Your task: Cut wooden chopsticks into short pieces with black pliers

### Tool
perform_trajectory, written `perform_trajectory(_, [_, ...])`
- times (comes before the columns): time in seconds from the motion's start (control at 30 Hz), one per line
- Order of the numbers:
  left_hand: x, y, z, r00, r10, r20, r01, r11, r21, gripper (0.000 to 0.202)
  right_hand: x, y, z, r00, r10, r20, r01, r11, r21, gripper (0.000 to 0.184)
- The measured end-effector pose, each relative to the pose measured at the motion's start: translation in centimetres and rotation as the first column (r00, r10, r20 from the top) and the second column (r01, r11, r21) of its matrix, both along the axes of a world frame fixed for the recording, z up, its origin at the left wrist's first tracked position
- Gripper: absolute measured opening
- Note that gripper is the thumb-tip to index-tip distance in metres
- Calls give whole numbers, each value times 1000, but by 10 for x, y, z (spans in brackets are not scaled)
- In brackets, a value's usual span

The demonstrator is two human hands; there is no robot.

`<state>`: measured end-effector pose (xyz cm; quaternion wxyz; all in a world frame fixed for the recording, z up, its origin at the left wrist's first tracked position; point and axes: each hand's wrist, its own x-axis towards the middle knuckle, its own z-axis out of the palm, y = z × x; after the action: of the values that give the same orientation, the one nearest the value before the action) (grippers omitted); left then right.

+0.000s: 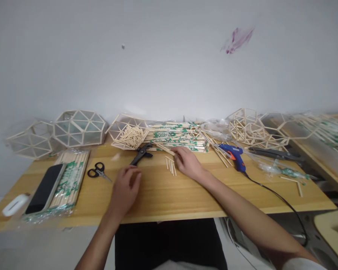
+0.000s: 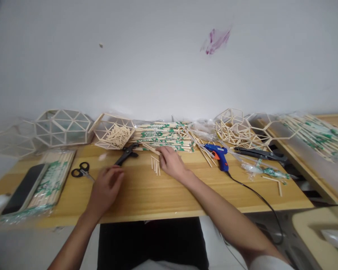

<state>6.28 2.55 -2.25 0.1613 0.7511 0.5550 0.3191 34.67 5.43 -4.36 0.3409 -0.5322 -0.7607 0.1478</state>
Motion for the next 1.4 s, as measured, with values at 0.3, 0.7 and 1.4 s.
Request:
perform_trajectory(0.3, [-3, 20, 0, 988, 28, -150, -16, 996, 85, 15, 10, 4, -4, 993, -90, 77, 83, 993, 87, 38])
perform_trajectory(0.7, [12, 39, -12, 911, 133, -390, -86, 987, 135, 31, 8, 5, -8, 995, -92, 37, 88, 991, 97, 35])
perform_trajectory(1.4, [-2, -21, 15, 998, 62, 22, -63, 997, 33, 25, -2, -3, -4, 985, -141, 96, 126, 981, 147, 44])
